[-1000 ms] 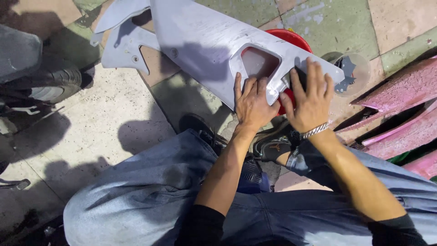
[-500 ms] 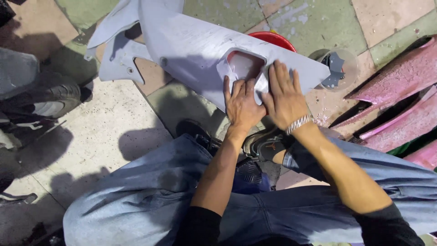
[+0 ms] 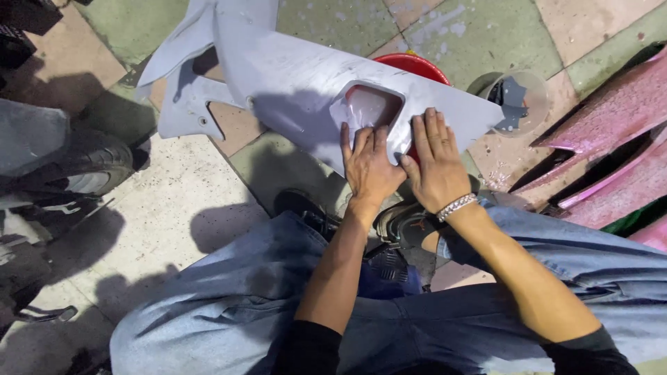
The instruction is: The person sands a white plastic motorcycle part using a sanding block, focusing on the edges and inner surfaces. They hold the part steady with one hand while sanding with the other, occasionally dipping the block into a red bucket of water.
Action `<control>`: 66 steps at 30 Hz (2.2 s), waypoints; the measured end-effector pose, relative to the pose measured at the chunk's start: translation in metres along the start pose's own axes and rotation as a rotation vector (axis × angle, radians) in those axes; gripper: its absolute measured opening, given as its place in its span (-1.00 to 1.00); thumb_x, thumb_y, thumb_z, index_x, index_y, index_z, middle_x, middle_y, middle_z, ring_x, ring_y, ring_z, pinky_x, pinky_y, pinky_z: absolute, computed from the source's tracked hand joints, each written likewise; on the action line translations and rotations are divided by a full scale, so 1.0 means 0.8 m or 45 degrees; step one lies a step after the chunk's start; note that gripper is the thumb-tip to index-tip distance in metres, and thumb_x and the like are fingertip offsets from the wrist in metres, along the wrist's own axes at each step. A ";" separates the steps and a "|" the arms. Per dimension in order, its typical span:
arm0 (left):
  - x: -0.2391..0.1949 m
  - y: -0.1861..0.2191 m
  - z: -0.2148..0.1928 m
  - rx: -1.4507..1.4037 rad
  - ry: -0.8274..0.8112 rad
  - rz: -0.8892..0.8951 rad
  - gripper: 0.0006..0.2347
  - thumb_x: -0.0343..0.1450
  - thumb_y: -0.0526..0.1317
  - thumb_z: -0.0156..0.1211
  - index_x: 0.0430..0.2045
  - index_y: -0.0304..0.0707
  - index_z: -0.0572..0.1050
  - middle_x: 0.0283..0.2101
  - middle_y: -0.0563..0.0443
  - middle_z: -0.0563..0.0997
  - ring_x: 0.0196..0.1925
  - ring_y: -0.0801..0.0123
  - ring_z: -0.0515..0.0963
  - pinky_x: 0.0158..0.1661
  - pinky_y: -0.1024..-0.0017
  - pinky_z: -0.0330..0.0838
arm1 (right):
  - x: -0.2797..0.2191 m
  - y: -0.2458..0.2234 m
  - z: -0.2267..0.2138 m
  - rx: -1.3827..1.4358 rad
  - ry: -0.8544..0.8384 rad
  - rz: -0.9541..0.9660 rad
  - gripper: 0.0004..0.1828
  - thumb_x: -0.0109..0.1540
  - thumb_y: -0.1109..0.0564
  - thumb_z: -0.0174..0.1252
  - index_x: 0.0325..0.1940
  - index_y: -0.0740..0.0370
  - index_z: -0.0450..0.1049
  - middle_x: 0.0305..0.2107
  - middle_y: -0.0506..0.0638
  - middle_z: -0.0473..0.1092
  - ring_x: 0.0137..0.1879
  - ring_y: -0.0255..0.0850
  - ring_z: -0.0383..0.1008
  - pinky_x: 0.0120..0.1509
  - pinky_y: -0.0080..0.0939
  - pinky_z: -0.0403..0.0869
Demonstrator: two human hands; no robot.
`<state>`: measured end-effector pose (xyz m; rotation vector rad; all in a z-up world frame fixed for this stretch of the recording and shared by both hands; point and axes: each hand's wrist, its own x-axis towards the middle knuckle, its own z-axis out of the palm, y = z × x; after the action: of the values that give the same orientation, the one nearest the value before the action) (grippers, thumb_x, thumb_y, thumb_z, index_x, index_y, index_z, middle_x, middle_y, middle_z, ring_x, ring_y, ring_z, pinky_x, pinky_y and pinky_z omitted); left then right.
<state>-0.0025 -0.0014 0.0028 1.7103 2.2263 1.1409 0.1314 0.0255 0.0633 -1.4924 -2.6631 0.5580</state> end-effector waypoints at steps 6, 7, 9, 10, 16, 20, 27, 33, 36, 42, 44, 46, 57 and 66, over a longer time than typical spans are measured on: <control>0.004 0.002 0.005 0.046 0.088 -0.001 -0.63 0.14 -0.08 0.24 -0.24 -0.25 0.56 -0.40 -0.09 0.64 -0.01 0.31 0.62 0.44 -0.04 0.02 | 0.042 0.004 0.003 -0.009 0.029 0.070 -0.18 0.45 -0.28 -0.22 0.59 0.39 -0.02 0.51 0.39 -0.13 0.62 0.21 -0.20 0.65 0.14 -0.17; 0.005 0.003 0.006 0.043 0.087 0.001 -0.63 0.14 -0.08 0.24 -0.24 -0.25 0.56 -0.40 -0.09 0.64 -0.01 0.31 0.62 0.44 -0.04 0.02 | 0.048 0.008 0.005 -0.011 0.030 0.073 -0.18 0.45 -0.28 -0.22 0.59 0.39 -0.02 0.51 0.39 -0.13 0.62 0.21 -0.20 0.65 0.14 -0.17; 0.007 0.003 0.005 0.044 0.091 0.009 -0.65 0.15 -0.10 0.22 -0.25 -0.27 0.55 -0.39 -0.11 0.64 -0.01 0.29 0.62 0.44 -0.04 0.00 | 0.061 0.013 0.012 -0.052 0.029 0.098 -0.18 0.46 -0.26 -0.24 0.61 0.38 -0.10 0.53 0.35 -0.18 0.63 0.17 -0.24 0.67 0.11 -0.19; 0.004 0.002 0.006 0.042 0.094 0.015 -0.65 0.15 -0.10 0.22 -0.25 -0.27 0.55 -0.39 -0.11 0.64 -0.01 0.29 0.62 0.44 -0.04 0.00 | 0.047 0.007 0.009 -0.053 0.035 0.099 -0.18 0.46 -0.26 -0.24 0.61 0.38 -0.10 0.53 0.35 -0.18 0.63 0.17 -0.24 0.67 0.11 -0.19; 0.002 0.003 0.003 0.009 0.075 0.054 -0.65 0.16 -0.07 0.18 -0.29 -0.28 0.55 -0.41 -0.12 0.62 -0.02 0.28 0.63 0.43 0.00 0.06 | 0.014 0.011 0.018 -0.095 0.051 0.054 -0.21 0.45 -0.23 -0.22 0.59 0.37 -0.01 0.52 0.34 -0.10 0.62 0.16 -0.15 0.64 0.11 -0.10; 0.006 0.002 0.004 0.084 0.150 0.090 -0.72 0.19 -0.10 0.19 -0.32 -0.24 0.56 -0.45 -0.08 0.60 -0.08 0.28 0.64 0.40 -0.01 0.12 | 0.041 0.002 0.008 -0.078 0.037 0.119 -0.19 0.46 -0.26 -0.27 0.59 0.41 -0.02 0.51 0.37 -0.10 0.62 0.16 -0.18 0.65 0.10 -0.15; 0.006 -0.004 0.008 0.048 0.180 0.123 -0.71 0.18 -0.08 0.17 -0.35 -0.23 0.57 -0.52 -0.05 0.55 -0.18 0.28 0.64 0.36 -0.07 0.18 | 0.018 0.001 0.008 -0.120 -0.064 0.127 -0.16 0.45 -0.31 -0.32 0.59 0.40 -0.04 0.52 0.37 -0.12 0.63 0.15 -0.20 0.65 0.11 -0.15; 0.012 0.006 -0.002 0.070 0.247 0.127 -0.70 0.15 -0.07 0.28 -0.35 -0.21 0.57 -0.49 -0.03 0.54 -0.21 0.26 0.63 0.32 -0.07 0.24 | 0.035 0.003 -0.001 0.039 -0.065 0.125 -0.25 0.47 -0.15 -0.25 0.61 0.40 -0.11 0.53 0.36 -0.21 0.63 0.16 -0.27 0.66 0.10 -0.16; 0.006 0.005 0.000 0.031 0.215 0.112 -0.61 0.01 -0.11 0.33 -0.34 -0.25 0.57 -0.44 -0.06 0.58 -0.17 0.22 0.64 0.33 -0.11 0.22 | 0.016 0.028 -0.013 0.150 0.121 -0.155 -0.21 0.34 -0.05 0.11 0.55 0.41 0.09 0.46 0.39 0.03 0.58 0.19 -0.05 0.63 0.06 -0.02; 0.006 0.002 0.005 0.034 0.242 0.107 -0.58 -0.04 -0.12 0.30 -0.33 -0.22 0.57 -0.41 -0.04 0.58 -0.14 0.28 0.64 0.31 -0.06 0.27 | 0.011 0.065 0.004 0.014 0.361 -0.426 -0.16 0.05 0.11 0.25 0.43 0.37 0.34 0.35 0.31 0.27 0.48 0.16 0.24 0.56 0.01 0.24; 0.008 0.003 0.000 0.022 0.256 0.120 -0.58 -0.05 -0.14 0.28 -0.34 -0.23 0.57 -0.44 -0.04 0.57 -0.16 0.26 0.65 0.31 -0.06 0.27 | 0.018 0.051 -0.005 0.026 0.482 -0.439 -0.44 0.19 0.12 0.21 0.28 0.33 0.47 0.21 0.26 0.39 0.36 0.13 0.37 0.43 0.00 0.35; 0.011 0.004 -0.004 0.015 0.269 0.132 -0.59 -0.07 -0.16 0.27 -0.35 -0.24 0.56 -0.47 -0.05 0.56 -0.19 0.25 0.65 0.30 -0.06 0.27 | 0.026 0.049 -0.007 0.043 0.602 -0.454 -0.67 0.33 0.12 0.17 0.13 0.30 0.60 0.07 0.20 0.52 0.24 0.10 0.50 0.30 -0.02 0.45; 0.010 0.006 -0.009 0.003 0.239 0.151 -0.56 -0.07 -0.19 0.27 -0.31 -0.25 0.53 -0.46 -0.07 0.59 -0.17 0.22 0.65 0.31 -0.06 0.23 | 0.033 0.079 0.000 0.760 0.597 -0.168 -0.88 0.21 0.27 0.37 -0.21 0.25 0.57 -0.01 0.16 0.54 0.08 0.10 0.54 0.21 0.05 0.44; 0.010 0.006 -0.006 0.008 0.216 0.116 -0.57 -0.08 -0.17 0.26 -0.34 -0.26 0.55 -0.44 -0.07 0.63 -0.13 0.23 0.66 0.35 -0.05 0.17 | 0.041 0.047 -0.001 0.446 0.709 -0.278 -0.76 0.35 0.06 0.27 -0.30 0.18 0.41 -0.11 0.12 0.57 -0.03 0.06 0.60 0.07 -0.06 0.51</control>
<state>-0.0042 0.0038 0.0117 1.7967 2.2694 1.3486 0.1451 0.0706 0.0469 -1.0503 -2.1259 0.4737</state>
